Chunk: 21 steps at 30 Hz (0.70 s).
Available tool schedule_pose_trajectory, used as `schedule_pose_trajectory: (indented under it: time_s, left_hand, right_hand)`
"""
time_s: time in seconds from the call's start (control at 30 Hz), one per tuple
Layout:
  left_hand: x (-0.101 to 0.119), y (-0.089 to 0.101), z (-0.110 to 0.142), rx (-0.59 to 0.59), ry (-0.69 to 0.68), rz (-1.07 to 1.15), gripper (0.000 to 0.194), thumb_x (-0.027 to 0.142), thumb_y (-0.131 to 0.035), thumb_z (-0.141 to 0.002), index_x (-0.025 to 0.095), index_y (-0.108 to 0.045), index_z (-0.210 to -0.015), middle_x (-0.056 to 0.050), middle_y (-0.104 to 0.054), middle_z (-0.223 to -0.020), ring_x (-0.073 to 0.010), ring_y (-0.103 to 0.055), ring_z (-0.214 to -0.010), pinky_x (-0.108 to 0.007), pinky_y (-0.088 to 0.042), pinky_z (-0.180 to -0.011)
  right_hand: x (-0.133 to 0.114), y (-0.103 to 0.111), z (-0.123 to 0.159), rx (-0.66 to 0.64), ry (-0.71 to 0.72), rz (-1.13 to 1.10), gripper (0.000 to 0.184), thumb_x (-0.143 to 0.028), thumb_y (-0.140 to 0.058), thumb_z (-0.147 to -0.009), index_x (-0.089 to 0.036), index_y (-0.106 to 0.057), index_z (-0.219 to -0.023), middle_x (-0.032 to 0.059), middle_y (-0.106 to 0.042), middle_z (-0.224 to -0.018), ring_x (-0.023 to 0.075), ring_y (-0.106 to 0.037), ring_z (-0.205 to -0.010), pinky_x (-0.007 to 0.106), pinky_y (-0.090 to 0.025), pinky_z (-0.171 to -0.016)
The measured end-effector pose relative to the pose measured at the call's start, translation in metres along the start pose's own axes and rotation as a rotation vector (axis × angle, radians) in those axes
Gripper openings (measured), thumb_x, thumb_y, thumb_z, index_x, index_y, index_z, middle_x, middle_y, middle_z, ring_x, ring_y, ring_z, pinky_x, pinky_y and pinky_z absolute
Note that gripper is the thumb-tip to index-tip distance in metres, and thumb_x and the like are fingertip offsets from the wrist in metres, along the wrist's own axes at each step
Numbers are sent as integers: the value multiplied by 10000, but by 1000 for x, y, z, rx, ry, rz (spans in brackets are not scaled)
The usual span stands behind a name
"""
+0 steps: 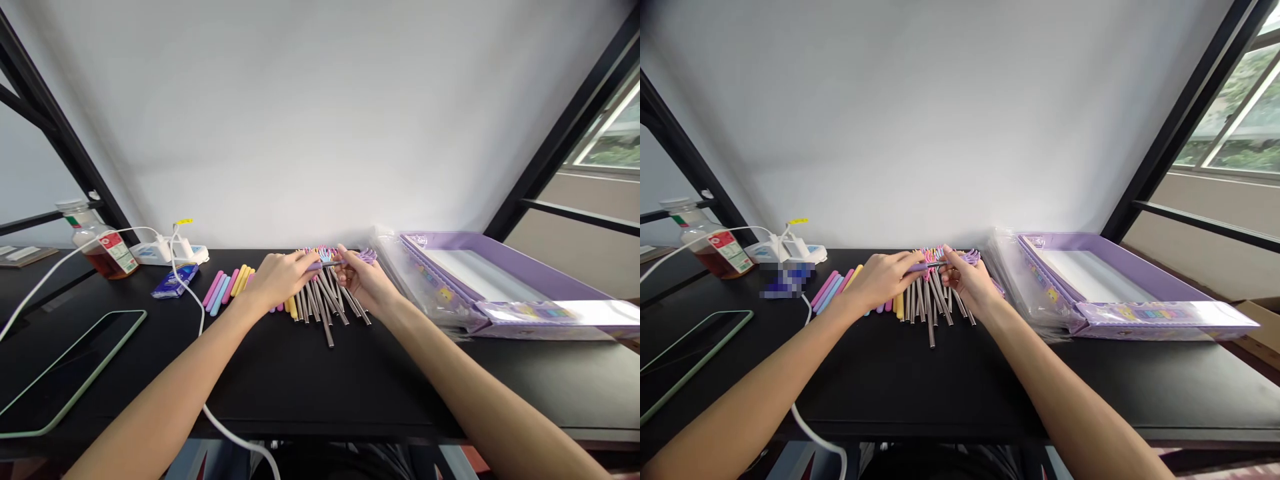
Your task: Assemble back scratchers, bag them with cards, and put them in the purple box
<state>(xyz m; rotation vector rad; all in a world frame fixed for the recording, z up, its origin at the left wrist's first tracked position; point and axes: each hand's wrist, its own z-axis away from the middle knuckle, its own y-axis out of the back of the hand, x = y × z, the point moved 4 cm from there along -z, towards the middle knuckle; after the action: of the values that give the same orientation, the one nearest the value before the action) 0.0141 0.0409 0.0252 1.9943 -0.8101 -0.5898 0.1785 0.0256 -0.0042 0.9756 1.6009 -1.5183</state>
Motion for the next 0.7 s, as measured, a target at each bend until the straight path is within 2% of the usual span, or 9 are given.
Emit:
schedule_pose_trajectory:
  time_s: [0.1,0.17,0.23,0.27,0.33,0.4,0.5,0.6,0.7]
  left_hand:
    - [-11,1,1,-68,8,88,343,426,-403,-1046,260,-649,-1218,-29,-735,-1022,-192,-689,-805,-277,-468,-657]
    - [-36,10,7,-142,41,199,348,444,-414,-1035,298,-639,-1256,-14,-740,-1055,-189,-690,-878,-269,-479,-718]
    - [-70,20,16,-246,151,260,358,487,-451,-1001,276,-678,-1181,-15,-748,-965,-181,-682,-816,-262,-475,-707]
    - [-85,26,21,-279,212,284,371,505,-468,-984,254,-693,-1141,-23,-748,-930,-180,-677,-799,-261,-474,-704]
    - [-103,37,27,-287,270,295,374,517,-503,-952,230,-709,-1075,-29,-735,-898,-174,-652,-773,-258,-460,-682]
    - [-100,43,27,-288,254,276,364,523,-522,-938,225,-713,-1021,-13,-690,-781,-158,-593,-690,-253,-425,-631]
    - [-73,41,20,-260,188,276,367,508,-478,-969,231,-716,-1001,7,-628,-682,-140,-519,-604,-250,-375,-580]
    - [-44,34,11,-168,108,237,358,489,-470,-988,235,-722,-999,2,-674,-757,-143,-549,-644,-256,-381,-615]
    - [-28,27,4,-67,44,158,350,453,-449,-1012,235,-720,-1052,-18,-722,-896,-161,-616,-758,-261,-384,-649]
  right_hand:
    - [-8,7,-5,63,119,38,379,-424,-879,-700,-134,-635,-691,-30,-541,-508,33,-385,-386,164,-297,-355]
    - [-25,34,-8,224,171,28,353,-388,-801,-810,-145,-594,-659,-72,-429,-442,18,-268,-351,160,-212,-330]
    - [-47,73,-7,518,256,-62,443,-401,-678,-924,-176,-478,-600,-108,-288,-398,19,-187,-331,156,-190,-324]
    - [-58,89,-5,617,327,-93,459,-413,-627,-960,-185,-443,-607,-112,-271,-404,22,-175,-330,155,-200,-325]
    - [-71,107,-5,642,401,-121,460,-489,-576,-979,-193,-453,-650,-109,-284,-431,34,-209,-337,158,-240,-333]
    - [-74,107,-6,601,413,-117,479,-558,-580,-955,-197,-459,-664,-110,-286,-442,39,-225,-341,164,-265,-341]
    - [-66,90,-5,548,419,-100,491,-573,-613,-929,-189,-476,-657,-103,-319,-439,33,-229,-343,168,-267,-348]
    - [-61,76,-1,539,432,-103,480,-538,-648,-920,-181,-492,-640,-95,-351,-431,31,-242,-347,167,-277,-355]
    - [-64,75,0,535,446,-98,467,-498,-648,-933,-175,-503,-628,-89,-360,-434,30,-243,-349,168,-279,-355]
